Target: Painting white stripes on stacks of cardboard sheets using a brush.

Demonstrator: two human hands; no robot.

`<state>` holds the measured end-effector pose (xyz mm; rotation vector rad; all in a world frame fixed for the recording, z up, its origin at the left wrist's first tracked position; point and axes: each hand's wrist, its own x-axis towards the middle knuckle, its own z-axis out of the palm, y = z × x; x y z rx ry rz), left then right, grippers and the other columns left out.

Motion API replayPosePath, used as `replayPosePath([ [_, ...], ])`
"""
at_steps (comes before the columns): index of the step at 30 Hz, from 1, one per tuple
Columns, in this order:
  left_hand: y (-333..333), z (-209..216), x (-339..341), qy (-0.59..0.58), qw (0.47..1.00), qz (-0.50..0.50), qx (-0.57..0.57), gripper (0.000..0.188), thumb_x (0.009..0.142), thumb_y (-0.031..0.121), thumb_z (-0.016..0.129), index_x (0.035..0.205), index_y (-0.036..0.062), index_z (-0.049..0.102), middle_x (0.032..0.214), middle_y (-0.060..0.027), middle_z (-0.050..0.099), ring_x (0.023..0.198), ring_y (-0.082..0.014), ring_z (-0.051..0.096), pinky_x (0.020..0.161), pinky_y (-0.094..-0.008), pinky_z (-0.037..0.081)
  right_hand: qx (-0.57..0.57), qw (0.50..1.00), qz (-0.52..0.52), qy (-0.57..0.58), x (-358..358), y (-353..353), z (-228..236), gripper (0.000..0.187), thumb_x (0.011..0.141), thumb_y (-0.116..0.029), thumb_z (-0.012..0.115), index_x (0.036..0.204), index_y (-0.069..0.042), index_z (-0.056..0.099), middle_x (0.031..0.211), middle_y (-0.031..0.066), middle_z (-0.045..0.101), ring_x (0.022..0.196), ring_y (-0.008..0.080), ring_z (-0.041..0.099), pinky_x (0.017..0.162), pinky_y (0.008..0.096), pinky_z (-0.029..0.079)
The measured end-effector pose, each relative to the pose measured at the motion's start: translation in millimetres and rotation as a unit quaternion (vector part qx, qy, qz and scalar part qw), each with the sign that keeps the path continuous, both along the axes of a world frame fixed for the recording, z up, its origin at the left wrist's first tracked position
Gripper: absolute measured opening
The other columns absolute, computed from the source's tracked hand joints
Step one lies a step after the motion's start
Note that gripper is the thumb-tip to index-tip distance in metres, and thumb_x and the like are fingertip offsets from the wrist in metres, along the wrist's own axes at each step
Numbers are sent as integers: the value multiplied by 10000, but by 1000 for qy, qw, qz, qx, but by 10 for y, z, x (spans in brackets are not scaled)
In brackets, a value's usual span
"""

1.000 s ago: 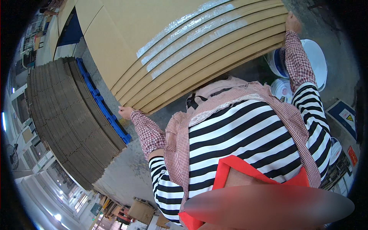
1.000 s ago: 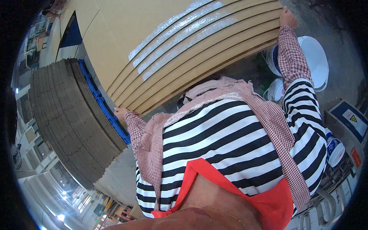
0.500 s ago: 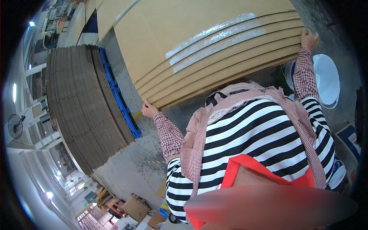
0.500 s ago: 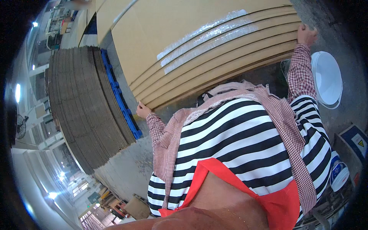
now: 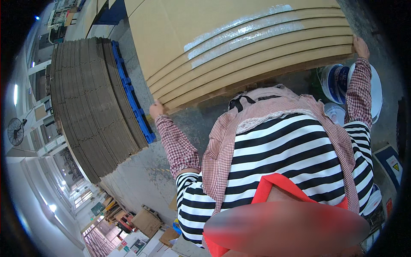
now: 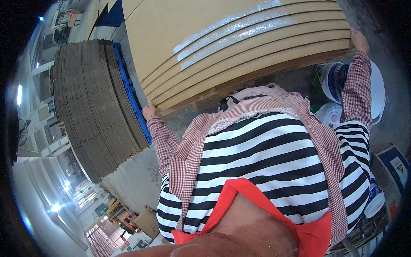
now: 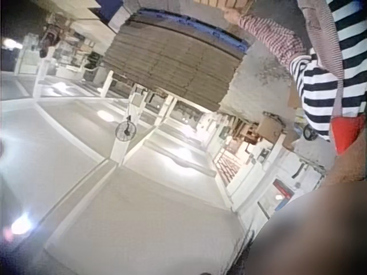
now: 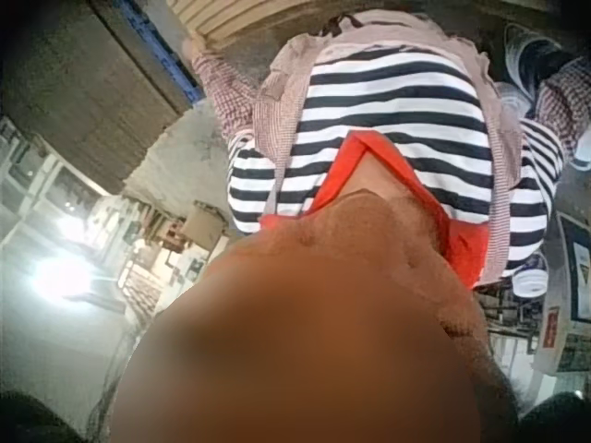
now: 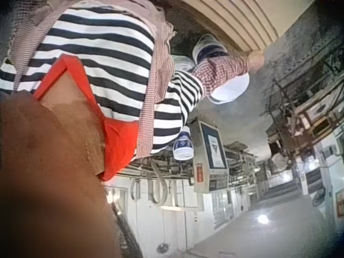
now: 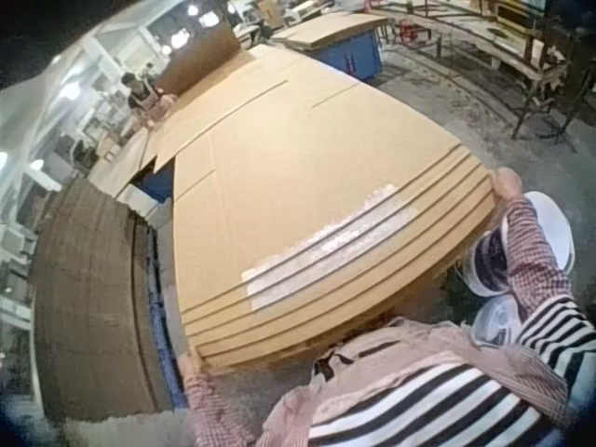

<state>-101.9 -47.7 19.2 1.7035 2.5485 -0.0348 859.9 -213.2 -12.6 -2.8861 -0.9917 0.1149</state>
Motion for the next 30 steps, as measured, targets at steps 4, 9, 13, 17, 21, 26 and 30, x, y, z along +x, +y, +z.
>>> replayPosePath([
  [4, -33, -133, -88, -336, 850, 173, 368, 599, 941, 477, 431, 810, -56, 670, 770, -140, 661, 752, -256, 618, 675, -367, 498, 275, 939, -102, 180, 47, -140, -145, 614, 897, -549, 454, 1155, -12, 604, 1143, 173, 623, 1056, 300, 586, 900, 379, 426],
  [9, -58, -311, 99, -418, 725, 252, 485, 659, 948, 506, 374, 809, -62, 679, 790, -145, 674, 764, -253, 628, 677, -344, 511, 451, 871, -154, 117, -96, -170, -429, 517, 866, -485, 571, 1072, -19, 654, 1027, 120, 674, 952, 214, 616, 841, 332, 454],
  [13, -74, -360, 252, -326, 777, 283, 459, 682, 960, 503, 307, 788, -23, 705, 827, -143, 695, 790, -284, 639, 723, -394, 513, 366, 914, -172, 44, -271, -137, -459, 473, 884, -490, 505, 1028, -77, 685, 989, 152, 676, 935, 301, 627, 820, 390, 468],
  [17, -69, -379, 268, -139, 873, 294, 365, 654, 973, 471, 276, 808, 10, 709, 851, -173, 687, 845, -368, 624, 756, -471, 475, 217, 946, -236, -52, -400, -55, -369, 530, 908, -527, 360, 1035, -132, 690, 1028, 181, 653, 980, 381, 600, 839, 471, 459],
  [21, 30, -394, 274, -20, 925, 242, 292, 592, 974, 450, 309, 913, -20, 664, 923, -223, 657, 835, -418, 600, 721, -497, 455, 195, 952, -227, -66, -442, 50, -340, 561, 910, -545, 321, 1049, -143, 686, 1051, 192, 643, 997, 382, 598, 851, 491, 453],
  [26, -44, -413, 287, -10, 938, 185, 293, 539, 970, 427, 345, 934, -26, 636, 925, -222, 650, 841, -414, 598, 723, -502, 450, 124, 963, -230, -66, -417, 50, -369, 582, 915, -562, 303, 1096, -141, 662, 1113, 200, 618, 1032, 400, 578, 862, 503, 446],
  [30, -44, -383, 257, 6, 942, 151, 301, 487, 964, 410, 369, 922, 1, 631, 888, -224, 642, 813, -411, 595, 711, -502, 453, 138, 969, -202, -18, -433, 42, -333, 587, 921, -558, 291, 1100, -139, 661, 1142, 184, 609, 1036, 400, 575, 870, 508, 442],
])
